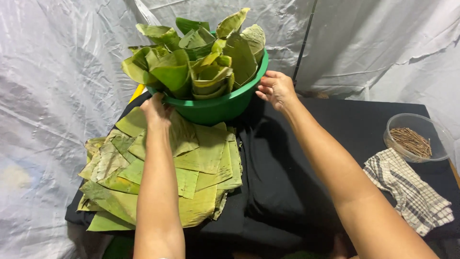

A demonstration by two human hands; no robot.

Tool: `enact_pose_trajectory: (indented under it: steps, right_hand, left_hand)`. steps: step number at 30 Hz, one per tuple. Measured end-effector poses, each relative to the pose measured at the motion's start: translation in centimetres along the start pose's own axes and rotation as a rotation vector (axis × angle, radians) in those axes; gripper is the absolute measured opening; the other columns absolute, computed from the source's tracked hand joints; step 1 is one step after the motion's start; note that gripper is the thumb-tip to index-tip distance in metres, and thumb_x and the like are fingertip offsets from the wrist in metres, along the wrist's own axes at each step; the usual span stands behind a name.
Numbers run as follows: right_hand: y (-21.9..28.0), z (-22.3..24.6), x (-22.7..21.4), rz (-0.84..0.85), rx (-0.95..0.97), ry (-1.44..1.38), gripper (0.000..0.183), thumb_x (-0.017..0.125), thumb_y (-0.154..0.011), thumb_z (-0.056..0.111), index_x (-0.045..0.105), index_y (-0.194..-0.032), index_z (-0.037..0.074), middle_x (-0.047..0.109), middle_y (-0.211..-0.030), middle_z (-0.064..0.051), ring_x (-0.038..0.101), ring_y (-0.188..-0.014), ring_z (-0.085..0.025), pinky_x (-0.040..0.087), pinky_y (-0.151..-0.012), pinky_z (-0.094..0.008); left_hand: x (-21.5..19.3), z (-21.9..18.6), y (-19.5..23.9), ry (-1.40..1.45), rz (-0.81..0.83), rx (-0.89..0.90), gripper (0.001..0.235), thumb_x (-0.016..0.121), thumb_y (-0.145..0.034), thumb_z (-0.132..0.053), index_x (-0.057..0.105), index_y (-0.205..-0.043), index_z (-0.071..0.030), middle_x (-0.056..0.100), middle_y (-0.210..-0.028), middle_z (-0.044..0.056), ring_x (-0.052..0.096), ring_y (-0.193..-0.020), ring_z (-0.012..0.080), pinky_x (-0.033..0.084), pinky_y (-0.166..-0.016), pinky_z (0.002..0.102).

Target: Cleaning banana leaves with a cloth and folding them into cones secured with small wooden sticks.

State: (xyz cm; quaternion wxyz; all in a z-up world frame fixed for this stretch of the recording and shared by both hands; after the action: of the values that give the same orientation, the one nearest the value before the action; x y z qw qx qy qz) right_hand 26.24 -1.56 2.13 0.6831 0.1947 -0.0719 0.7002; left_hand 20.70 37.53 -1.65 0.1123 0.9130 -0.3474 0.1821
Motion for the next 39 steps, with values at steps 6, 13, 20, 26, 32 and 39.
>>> enact_pose_trajectory:
  steps: [6, 13, 20, 26, 32, 39]
  right_hand:
    - [-0.5, -1.1, 0.7, 0.006, 0.059, -0.036, 0.038, 0.079, -0.086, 0.023, 0.060, -0.116, 0.014, 0.064, -0.092, -0.002, 0.069, -0.088, -0.018, 0.066, -0.086, -0.043]
    - [3.3, -2.2, 3.8, 0.081, 0.079, -0.164, 0.032, 0.082, -0.084, 0.016, 0.056, -0.102, 0.013, 0.057, -0.089, -0.003, 0.069, -0.092, -0.022, 0.064, -0.090, -0.041]
    - [5.9, -1.5, 3.8, 0.157, 0.140, 0.031, 0.060, 0.079, -0.083, 0.053, 0.055, -0.119, 0.011, 0.064, -0.109, -0.022, 0.070, -0.097, -0.037, 0.064, -0.078, -0.055]
    - [-1.8, -1.2, -0.2, -0.006, 0.053, 0.017, 0.050, 0.084, -0.085, 0.034, 0.051, -0.120, 0.020, 0.058, -0.098, -0.006, 0.067, -0.096, -0.026, 0.064, -0.076, -0.045]
    - [2.5, -3.0, 3.7, 0.139, 0.095, 0.048, 0.031, 0.089, -0.077, 0.014, 0.063, -0.094, 0.012, 0.061, -0.070, -0.003, 0.072, -0.065, -0.020, 0.062, -0.064, -0.033]
    - [4.6, -3.9, 6.6, 0.271, 0.121, 0.034, 0.042, 0.088, -0.081, 0.027, 0.063, -0.110, 0.011, 0.075, -0.090, -0.006, 0.078, -0.085, -0.019, 0.066, -0.072, -0.030]
  left_hand:
    - [5.6, 1.9, 13.3, 0.129, -0.137, 0.017, 0.083, 0.080, -0.080, -0.025, 0.041, -0.149, -0.002, 0.045, -0.143, 0.020, 0.042, -0.130, 0.0268, 0.029, -0.113, 0.051]
    - [6.6, 5.2, 8.1, -0.090, -0.123, 0.207, 0.108, 0.076, -0.069, 0.006, 0.012, -0.155, 0.003, 0.025, -0.149, 0.026, 0.033, -0.139, 0.0311, 0.023, -0.121, 0.048]
    - [0.1, 2.7, -0.1, -0.063, -0.084, 0.167, 0.034, 0.069, -0.080, -0.013, 0.061, -0.112, -0.006, 0.061, -0.099, 0.009, 0.060, -0.091, 0.0220, 0.048, -0.083, 0.045]
    - [3.4, 3.4, 8.8, -0.133, 0.020, -0.047, 0.107, 0.082, -0.081, -0.018, 0.008, -0.159, -0.012, 0.038, -0.146, 0.027, 0.048, -0.131, 0.0440, 0.044, -0.093, 0.075]
    - [1.2, 1.7, 1.9, -0.275, -0.123, 0.139, 0.055, 0.077, -0.076, -0.012, 0.058, -0.127, -0.006, 0.065, -0.110, 0.015, 0.066, -0.102, 0.0270, 0.053, -0.085, 0.044]
    - [3.9, -1.8, 8.9, -0.115, 0.033, 0.064, 0.100, 0.080, -0.090, -0.019, 0.012, -0.160, 0.002, 0.026, -0.160, 0.034, 0.035, -0.148, 0.0420, 0.031, -0.120, 0.051]
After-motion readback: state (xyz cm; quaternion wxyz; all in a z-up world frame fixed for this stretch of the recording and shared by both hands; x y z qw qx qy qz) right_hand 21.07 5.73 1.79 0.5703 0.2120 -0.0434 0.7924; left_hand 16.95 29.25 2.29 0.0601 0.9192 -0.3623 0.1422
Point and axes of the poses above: each hand's wrist, its own y-axis away from the middle knuckle, its own x-axis out of the palm, z = x × y, the point moved 1 cm from there along -y, towards the middle knuckle
